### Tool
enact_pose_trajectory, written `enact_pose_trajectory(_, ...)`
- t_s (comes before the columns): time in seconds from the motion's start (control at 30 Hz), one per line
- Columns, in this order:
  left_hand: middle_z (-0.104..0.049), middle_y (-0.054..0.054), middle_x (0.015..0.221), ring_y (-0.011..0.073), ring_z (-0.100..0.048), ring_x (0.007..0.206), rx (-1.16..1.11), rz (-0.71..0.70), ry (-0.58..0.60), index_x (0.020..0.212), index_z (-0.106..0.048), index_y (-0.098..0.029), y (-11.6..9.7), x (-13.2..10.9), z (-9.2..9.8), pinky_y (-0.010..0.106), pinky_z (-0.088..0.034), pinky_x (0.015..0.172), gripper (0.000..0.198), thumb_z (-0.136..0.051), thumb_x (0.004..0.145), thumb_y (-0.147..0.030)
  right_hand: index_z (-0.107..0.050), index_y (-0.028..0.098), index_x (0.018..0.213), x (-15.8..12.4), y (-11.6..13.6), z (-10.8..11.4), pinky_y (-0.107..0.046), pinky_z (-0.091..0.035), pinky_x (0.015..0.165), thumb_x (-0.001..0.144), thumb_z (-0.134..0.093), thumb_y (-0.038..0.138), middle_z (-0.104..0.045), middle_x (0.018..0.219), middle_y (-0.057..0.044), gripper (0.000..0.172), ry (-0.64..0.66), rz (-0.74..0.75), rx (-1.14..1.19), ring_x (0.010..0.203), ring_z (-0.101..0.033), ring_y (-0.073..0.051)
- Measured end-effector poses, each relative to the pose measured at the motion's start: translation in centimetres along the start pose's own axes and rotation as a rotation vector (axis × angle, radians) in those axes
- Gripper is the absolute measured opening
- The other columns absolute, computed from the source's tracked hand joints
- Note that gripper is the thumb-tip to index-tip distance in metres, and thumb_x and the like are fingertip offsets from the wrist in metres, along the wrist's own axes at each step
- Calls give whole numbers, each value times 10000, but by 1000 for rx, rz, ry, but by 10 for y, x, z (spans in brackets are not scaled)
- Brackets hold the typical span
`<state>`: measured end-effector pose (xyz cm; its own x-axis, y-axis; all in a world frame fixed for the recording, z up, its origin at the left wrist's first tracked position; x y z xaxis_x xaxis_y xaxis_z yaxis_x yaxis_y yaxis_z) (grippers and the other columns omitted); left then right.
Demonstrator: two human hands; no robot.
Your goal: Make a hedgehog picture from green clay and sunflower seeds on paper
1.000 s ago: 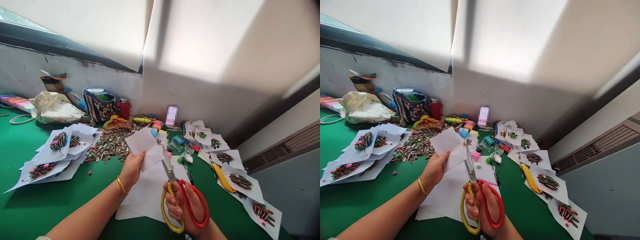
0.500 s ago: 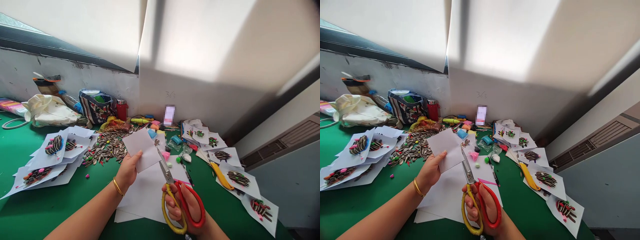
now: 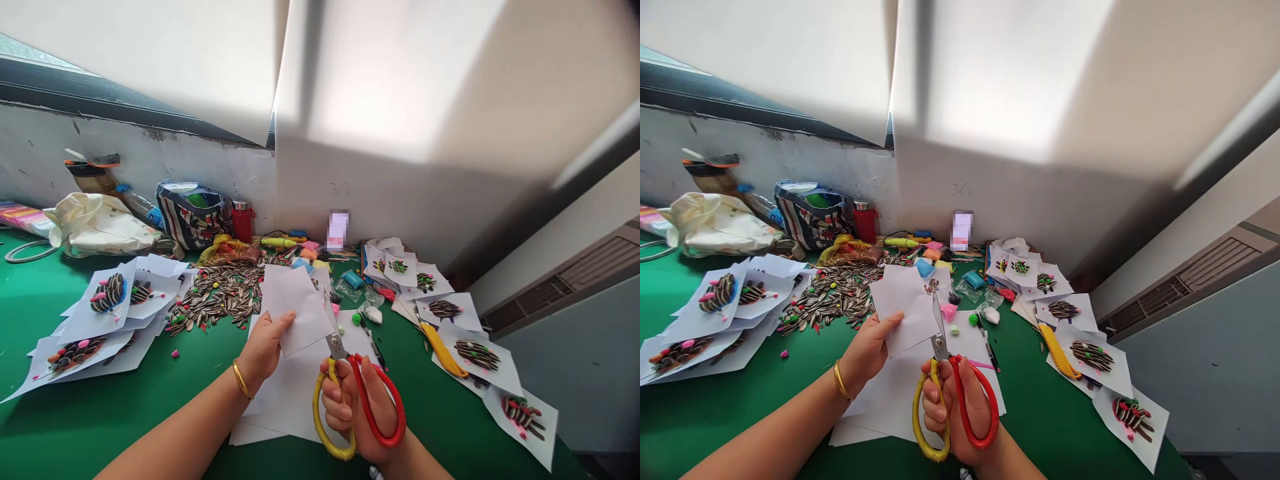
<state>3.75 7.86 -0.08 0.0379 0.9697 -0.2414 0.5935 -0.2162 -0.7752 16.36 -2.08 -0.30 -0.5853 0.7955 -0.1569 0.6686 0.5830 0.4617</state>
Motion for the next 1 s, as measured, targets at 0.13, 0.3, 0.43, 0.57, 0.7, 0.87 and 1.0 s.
enact_pose_trajectory(0.13,-769,91,964,246,-727,890,-10,-6,3,1157,-656,-160,-2,1,0,338,-582,814,543,-842,655,-253,-590,136,1053,0,-1,5,-177,-167,418,823,-593,675,-439,662,59,586,21,-1,40,440,-226,-15)
enact_pose_trajectory(0.3,-767,96,973,257,-727,891,-8,9,10,1170,-648,-163,-1,2,0,345,-588,801,549,-836,661,-246,-595,134,1062,-1,-1,7,-171,-160,401,831,-575,681,-442,654,62,594,56,0,48,420,-218,-10)
enact_pose_trajectory(0.43,-764,115,982,263,-724,898,11,13,34,1178,-645,-147,2,1,-1,343,-588,794,528,-817,689,-251,-593,129,1087,-3,0,7,-200,-262,500,796,-553,738,-487,738,17,676,33,-9,27,522,-337,-49)
enact_pose_trajectory(0.57,-758,121,1015,269,-725,900,10,12,65,1229,-619,-156,3,-2,-5,348,-588,786,559,-805,711,-250,-579,134,1107,-3,0,4,-218,-261,551,806,-538,728,-481,773,4,668,31,-14,19,579,-361,-73)
enact_pose_trajectory(0.7,-762,124,999,276,-727,892,20,34,69,1221,-624,-143,3,-3,-6,349,-590,775,569,-815,695,-251,-571,137,1116,-1,0,1,-226,-249,558,823,-519,714,-474,781,2,649,46,-18,17,590,-356,-81)
enact_pose_trajectory(0.87,-763,116,993,273,-729,887,38,33,66,1232,-619,-144,1,-1,-4,351,-590,775,597,-822,685,-267,-568,138,1124,-1,-1,-2,-228,-251,564,830,-508,711,-477,795,-2,647,74,-20,25,601,-369,-86)
enact_pose_trajectory(1.0,-760,116,1008,274,-728,888,55,62,103,1254,-603,-143,4,-1,-5,356,-587,777,611,-813,698,-283,-568,129,1124,-2,-2,-3,-225,-253,559,847,-491,700,-478,795,-2,640,78,-11,41,592,-365,-81)
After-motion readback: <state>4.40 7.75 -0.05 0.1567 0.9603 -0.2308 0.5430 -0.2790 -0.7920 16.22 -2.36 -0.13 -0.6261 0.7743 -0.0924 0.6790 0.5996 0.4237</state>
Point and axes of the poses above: each hand's wrist, its own x-axis towards the middle knuckle, its own z-axis out of the back of the hand, y = z × x, the point moved 9 cm from there along x, towards the middle knuckle
